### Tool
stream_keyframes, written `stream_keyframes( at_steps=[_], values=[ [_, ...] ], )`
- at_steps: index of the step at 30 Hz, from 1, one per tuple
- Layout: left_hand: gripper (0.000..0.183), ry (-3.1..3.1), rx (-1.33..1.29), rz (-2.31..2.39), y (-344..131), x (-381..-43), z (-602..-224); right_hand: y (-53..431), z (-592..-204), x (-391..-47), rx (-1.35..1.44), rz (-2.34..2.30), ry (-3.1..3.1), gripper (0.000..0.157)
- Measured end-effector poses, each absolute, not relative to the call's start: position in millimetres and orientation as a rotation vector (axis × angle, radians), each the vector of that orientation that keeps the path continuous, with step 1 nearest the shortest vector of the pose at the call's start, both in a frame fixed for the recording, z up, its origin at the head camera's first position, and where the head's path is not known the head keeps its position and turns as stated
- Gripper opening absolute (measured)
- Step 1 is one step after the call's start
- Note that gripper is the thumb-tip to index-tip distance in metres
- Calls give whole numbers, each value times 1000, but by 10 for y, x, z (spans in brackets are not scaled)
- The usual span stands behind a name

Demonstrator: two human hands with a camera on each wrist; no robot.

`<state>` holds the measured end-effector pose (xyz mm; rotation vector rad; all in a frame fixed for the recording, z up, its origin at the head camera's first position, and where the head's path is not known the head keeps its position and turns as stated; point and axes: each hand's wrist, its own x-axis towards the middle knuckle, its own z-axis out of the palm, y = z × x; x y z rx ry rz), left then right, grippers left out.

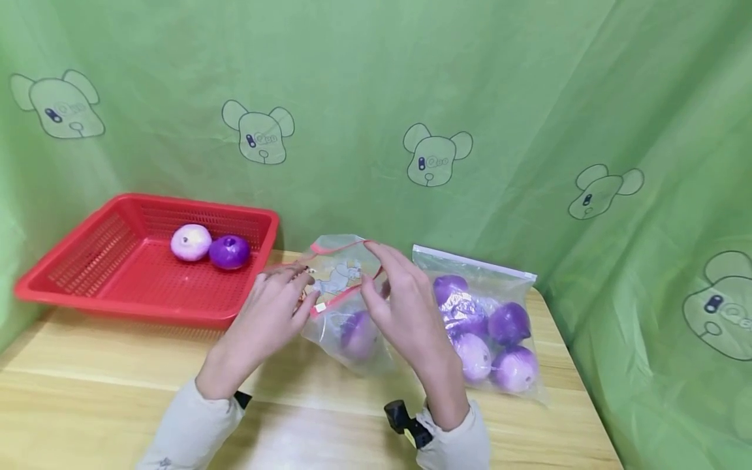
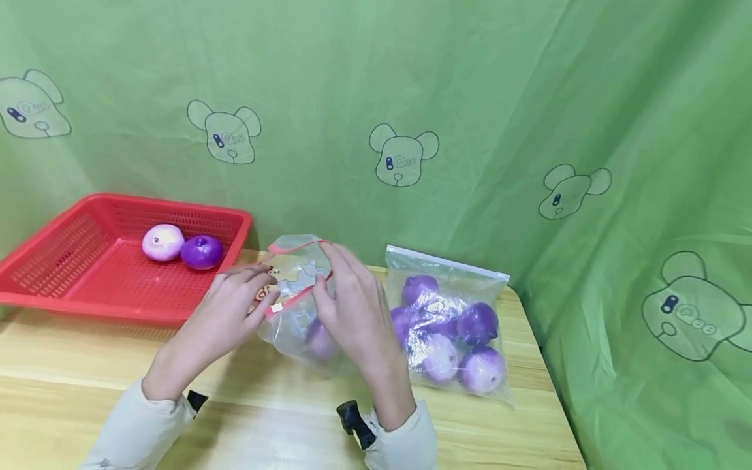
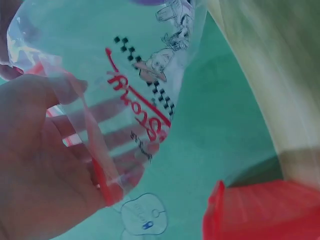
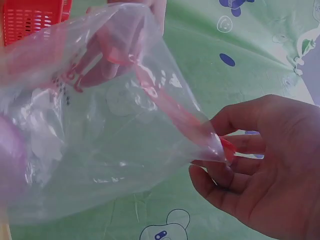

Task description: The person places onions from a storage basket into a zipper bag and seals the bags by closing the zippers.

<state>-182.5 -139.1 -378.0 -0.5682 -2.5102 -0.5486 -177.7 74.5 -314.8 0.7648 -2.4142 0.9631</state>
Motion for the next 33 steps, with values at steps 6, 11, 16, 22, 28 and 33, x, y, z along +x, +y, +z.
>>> stream_keyframes(
  at_steps=[6, 11, 16, 22, 28, 33],
  values=[
    [25, -2525, -519, -557, -1447, -1801, -3701, 747, -3151, -1789, 794, 971, -2432, 55],
    [28, -2478, -635, -822, -1482, -1806, -3627, 785, -3142, -1801, 845, 968, -2430, 66],
    [23, -2399, -690, -988, -1509, -1775, -3591, 804, -3139, -1802, 871, 953, -2454, 70],
    [15, -2263, -690, -1027, -1564, -1766, -3580, 802, -3148, -1779, 873, 955, -2521, 67],
    [16, -2035, -624, -1038, -1640, -1826, -3557, 779, -3142, -1785, 890, 974, -2535, 68],
    [9, -2003, -481, -1059, -1766, -1934, -3628, 766, -3155, -1797, 912, 989, -2539, 68]
  ],
)
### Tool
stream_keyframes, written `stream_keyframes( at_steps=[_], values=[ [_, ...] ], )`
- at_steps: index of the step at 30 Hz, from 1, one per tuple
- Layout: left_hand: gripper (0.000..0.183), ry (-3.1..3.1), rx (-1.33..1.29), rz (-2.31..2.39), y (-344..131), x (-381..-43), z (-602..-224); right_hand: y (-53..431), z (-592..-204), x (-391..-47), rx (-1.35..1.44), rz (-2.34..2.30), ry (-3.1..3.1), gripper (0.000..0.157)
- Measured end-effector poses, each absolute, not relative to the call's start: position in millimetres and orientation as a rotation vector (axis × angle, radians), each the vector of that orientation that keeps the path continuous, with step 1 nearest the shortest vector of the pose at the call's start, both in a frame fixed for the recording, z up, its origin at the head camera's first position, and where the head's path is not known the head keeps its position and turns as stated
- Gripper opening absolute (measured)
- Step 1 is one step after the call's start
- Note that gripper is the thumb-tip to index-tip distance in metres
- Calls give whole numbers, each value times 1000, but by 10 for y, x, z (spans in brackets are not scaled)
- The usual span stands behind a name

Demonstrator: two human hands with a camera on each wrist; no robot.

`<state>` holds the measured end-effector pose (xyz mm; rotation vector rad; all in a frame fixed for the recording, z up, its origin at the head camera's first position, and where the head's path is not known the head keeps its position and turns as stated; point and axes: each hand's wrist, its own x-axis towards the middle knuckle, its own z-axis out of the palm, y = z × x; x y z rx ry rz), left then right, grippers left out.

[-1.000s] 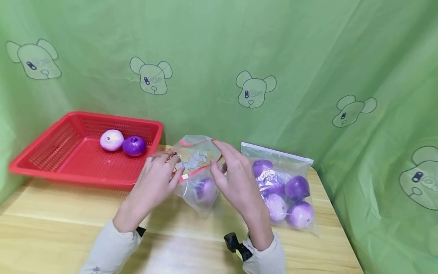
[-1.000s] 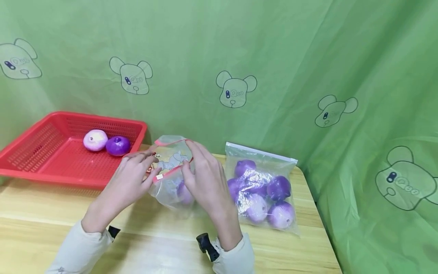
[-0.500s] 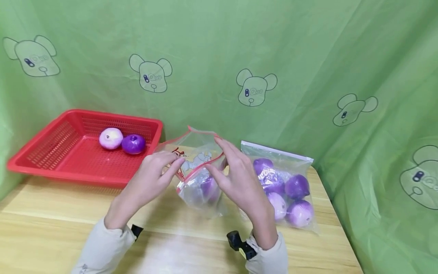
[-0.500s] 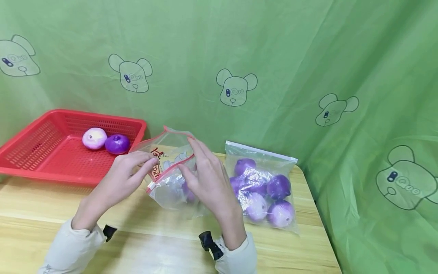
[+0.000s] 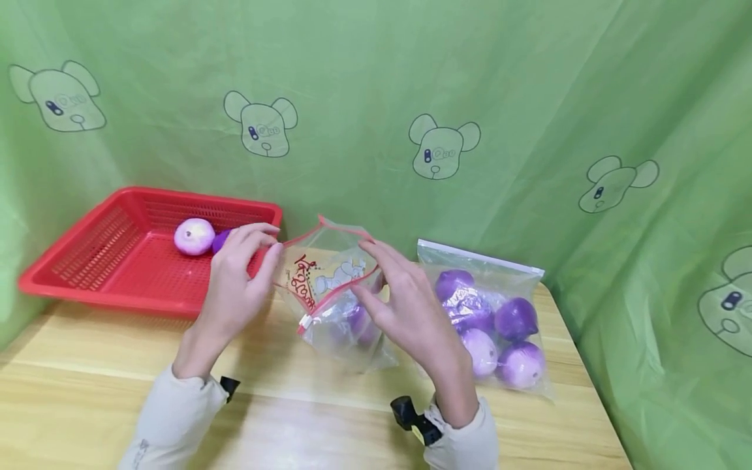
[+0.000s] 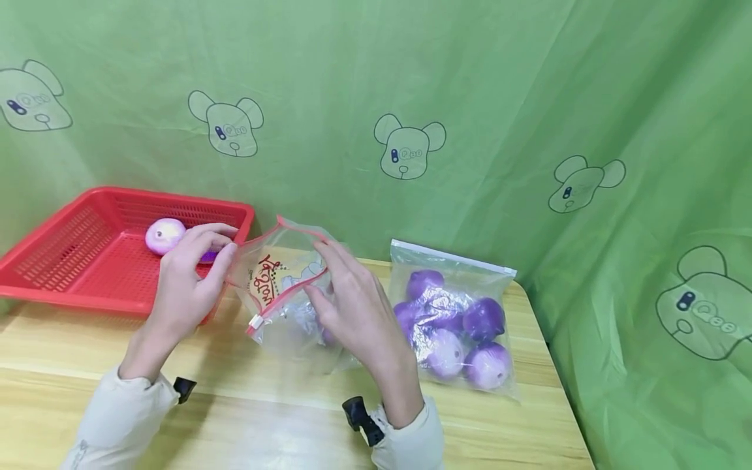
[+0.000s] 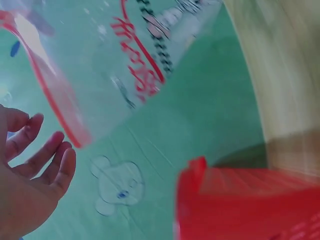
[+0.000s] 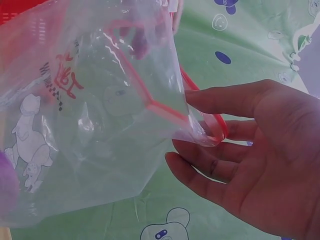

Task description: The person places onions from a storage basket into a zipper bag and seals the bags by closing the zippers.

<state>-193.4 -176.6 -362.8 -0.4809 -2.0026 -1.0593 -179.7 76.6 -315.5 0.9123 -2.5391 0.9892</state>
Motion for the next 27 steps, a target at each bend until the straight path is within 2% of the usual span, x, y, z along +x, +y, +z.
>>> stream_keyframes(
  at_steps=[3, 10, 16, 27],
  values=[
    [5, -2024, -412, -1046, -1857, -2012, -3710, 774, -3159, -1800, 923, 984, -2544, 68],
    [19, -2138, -277, -1044, -2067, -2140, -3904, 783, -3159, -1801, 917, 989, -2556, 68],
    [23, -2212, -195, -1044, -2189, -2200, -4068, 762, -3196, -1792, 928, 982, -2602, 69],
    [45, -2519, -151, -846, -2372, -2315, -4179, 772, -3187, -1797, 909, 997, -2623, 71]
  ],
)
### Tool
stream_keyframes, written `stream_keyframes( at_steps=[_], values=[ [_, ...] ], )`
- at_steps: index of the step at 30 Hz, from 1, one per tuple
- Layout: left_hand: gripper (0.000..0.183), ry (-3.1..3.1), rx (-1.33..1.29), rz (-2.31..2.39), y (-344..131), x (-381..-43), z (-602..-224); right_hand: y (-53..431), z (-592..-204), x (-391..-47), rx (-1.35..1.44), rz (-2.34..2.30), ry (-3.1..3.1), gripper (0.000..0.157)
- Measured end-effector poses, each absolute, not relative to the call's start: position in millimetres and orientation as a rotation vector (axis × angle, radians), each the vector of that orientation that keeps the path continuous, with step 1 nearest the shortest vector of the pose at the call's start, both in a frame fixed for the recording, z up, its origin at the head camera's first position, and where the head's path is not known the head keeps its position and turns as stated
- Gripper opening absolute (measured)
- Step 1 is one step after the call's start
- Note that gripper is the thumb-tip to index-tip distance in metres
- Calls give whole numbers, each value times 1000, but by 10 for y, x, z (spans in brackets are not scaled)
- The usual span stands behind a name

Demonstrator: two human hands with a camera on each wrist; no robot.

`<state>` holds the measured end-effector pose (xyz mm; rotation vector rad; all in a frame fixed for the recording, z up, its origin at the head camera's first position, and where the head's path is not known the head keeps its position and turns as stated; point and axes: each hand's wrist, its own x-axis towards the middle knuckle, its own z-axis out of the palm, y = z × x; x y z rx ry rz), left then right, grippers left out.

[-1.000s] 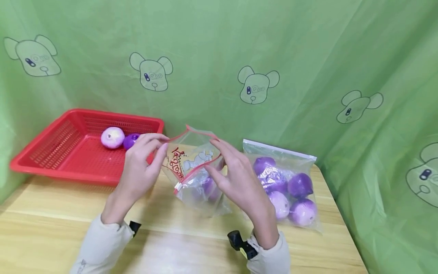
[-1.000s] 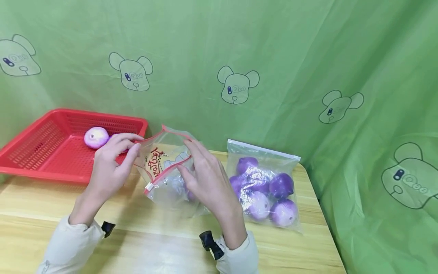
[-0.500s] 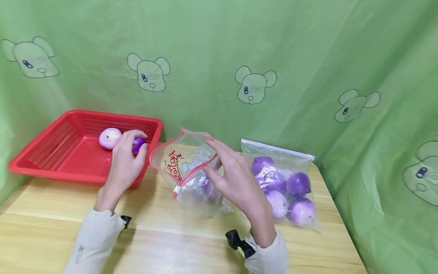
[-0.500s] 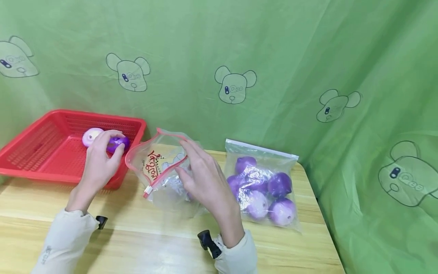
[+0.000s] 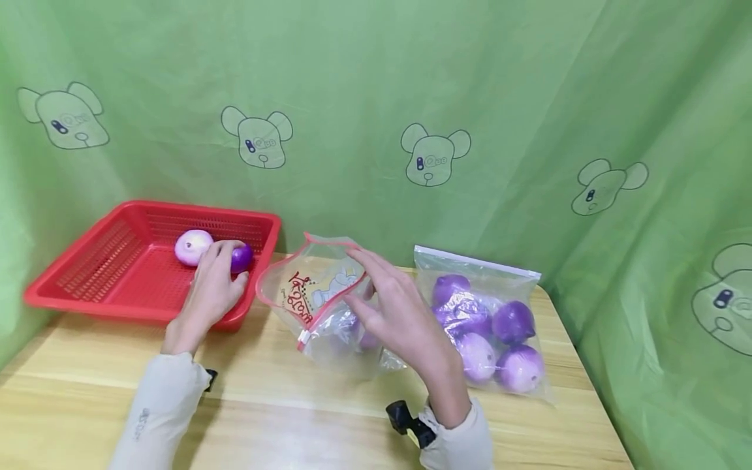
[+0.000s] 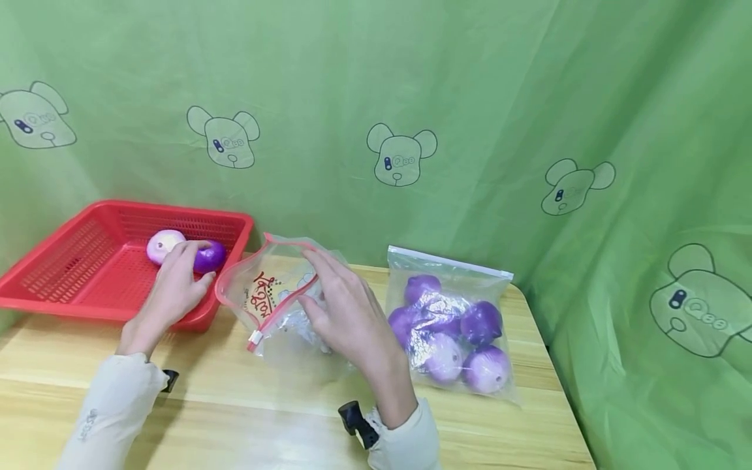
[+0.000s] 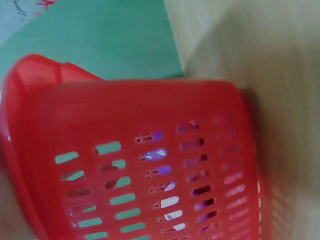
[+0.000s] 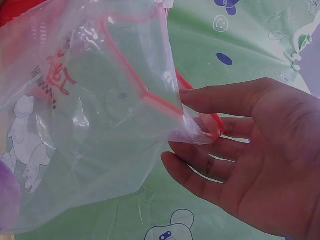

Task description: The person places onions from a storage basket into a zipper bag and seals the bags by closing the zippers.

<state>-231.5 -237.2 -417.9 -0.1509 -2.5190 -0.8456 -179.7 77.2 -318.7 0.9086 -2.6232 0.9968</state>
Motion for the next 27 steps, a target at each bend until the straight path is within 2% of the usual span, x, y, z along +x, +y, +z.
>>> stream_keyframes(
  at_steps=[7, 13, 16, 27],
  values=[
    [53, -2750, -132, -708, -2512, -2494, -4155, 791, -3205, -1806, 887, 1004, -2642, 71],
    [75, -2903, -118, -682, -2578, -2625, -4132, 793, -3197, -1813, 897, 983, -2644, 71],
    [80, -2941, -118, -666, -2602, -2683, -4132, 795, -3187, -1815, 899, 970, -2649, 71],
    [62, -3038, -186, -521, -2652, -2749, -4178, 805, -3185, -1822, 890, 980, -2670, 72]
  ],
)
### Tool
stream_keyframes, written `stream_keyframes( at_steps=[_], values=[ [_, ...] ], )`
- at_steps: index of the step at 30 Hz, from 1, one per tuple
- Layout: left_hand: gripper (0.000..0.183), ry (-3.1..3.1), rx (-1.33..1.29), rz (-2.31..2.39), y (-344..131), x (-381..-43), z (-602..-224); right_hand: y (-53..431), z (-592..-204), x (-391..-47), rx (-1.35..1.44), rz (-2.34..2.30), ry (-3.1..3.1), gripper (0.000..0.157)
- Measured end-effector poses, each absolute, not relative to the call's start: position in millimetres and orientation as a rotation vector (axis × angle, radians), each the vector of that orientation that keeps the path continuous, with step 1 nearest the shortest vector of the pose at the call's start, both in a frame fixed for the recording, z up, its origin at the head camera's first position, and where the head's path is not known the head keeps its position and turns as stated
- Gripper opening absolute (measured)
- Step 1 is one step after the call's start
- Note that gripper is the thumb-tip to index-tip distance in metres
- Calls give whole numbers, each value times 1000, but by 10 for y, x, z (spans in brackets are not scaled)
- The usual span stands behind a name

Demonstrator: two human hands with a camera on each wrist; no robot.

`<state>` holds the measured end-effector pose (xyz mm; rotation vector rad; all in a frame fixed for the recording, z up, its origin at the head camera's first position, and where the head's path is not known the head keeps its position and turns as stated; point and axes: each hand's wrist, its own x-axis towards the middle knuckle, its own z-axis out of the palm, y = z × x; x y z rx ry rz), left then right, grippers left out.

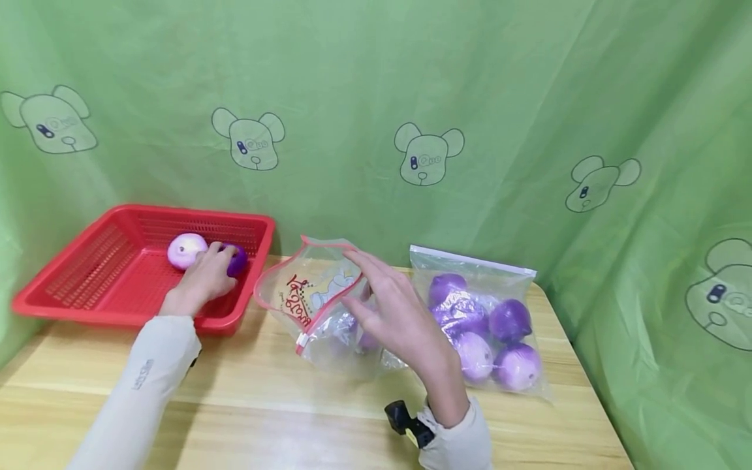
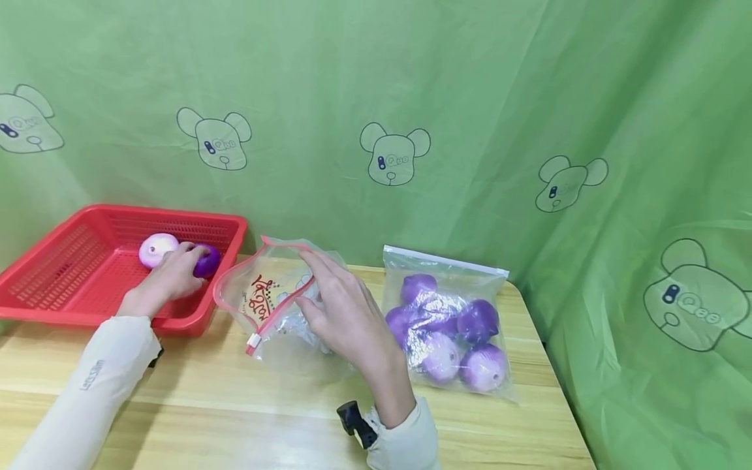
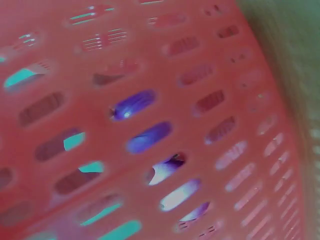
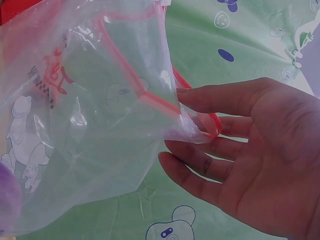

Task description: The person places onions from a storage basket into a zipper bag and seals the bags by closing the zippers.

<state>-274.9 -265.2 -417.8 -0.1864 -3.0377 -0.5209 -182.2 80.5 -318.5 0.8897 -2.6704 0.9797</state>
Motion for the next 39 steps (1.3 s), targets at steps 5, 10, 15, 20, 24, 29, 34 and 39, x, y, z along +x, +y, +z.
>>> stream_keyframes(
  at_steps=[5, 10, 15, 20, 24, 29, 34, 39],
  values=[
    [61, -3053, -128, -524, -2629, -2733, -4154, 802, -3192, -1831, 896, 970, -2669, 73],
    [65, -3081, -149, -532, -2616, -2699, -4198, 802, -3197, -1838, 898, 969, -2668, 72],
    [62, -3038, -177, -568, -2624, -2556, -4209, 792, -3190, -1836, 906, 968, -2662, 72],
    [64, -3012, -67, -631, -2653, -2395, -4165, 777, -3178, -1834, 900, 953, -2650, 72],
    [63, -2975, -9, -621, -2674, -2293, -4114, 773, -3184, -1824, 898, 951, -2667, 73],
    [68, -2920, 1, -622, -2650, -2224, -4087, 773, -3199, -1816, 890, 948, -2682, 74],
    [66, -2778, 47, -609, -2573, -2207, -4155, 769, -3207, -1819, 898, 955, -2677, 75],
    [72, -2557, 99, -643, -2485, -2253, -4198, 771, -3221, -1816, 907, 981, -2672, 74]
  ],
)
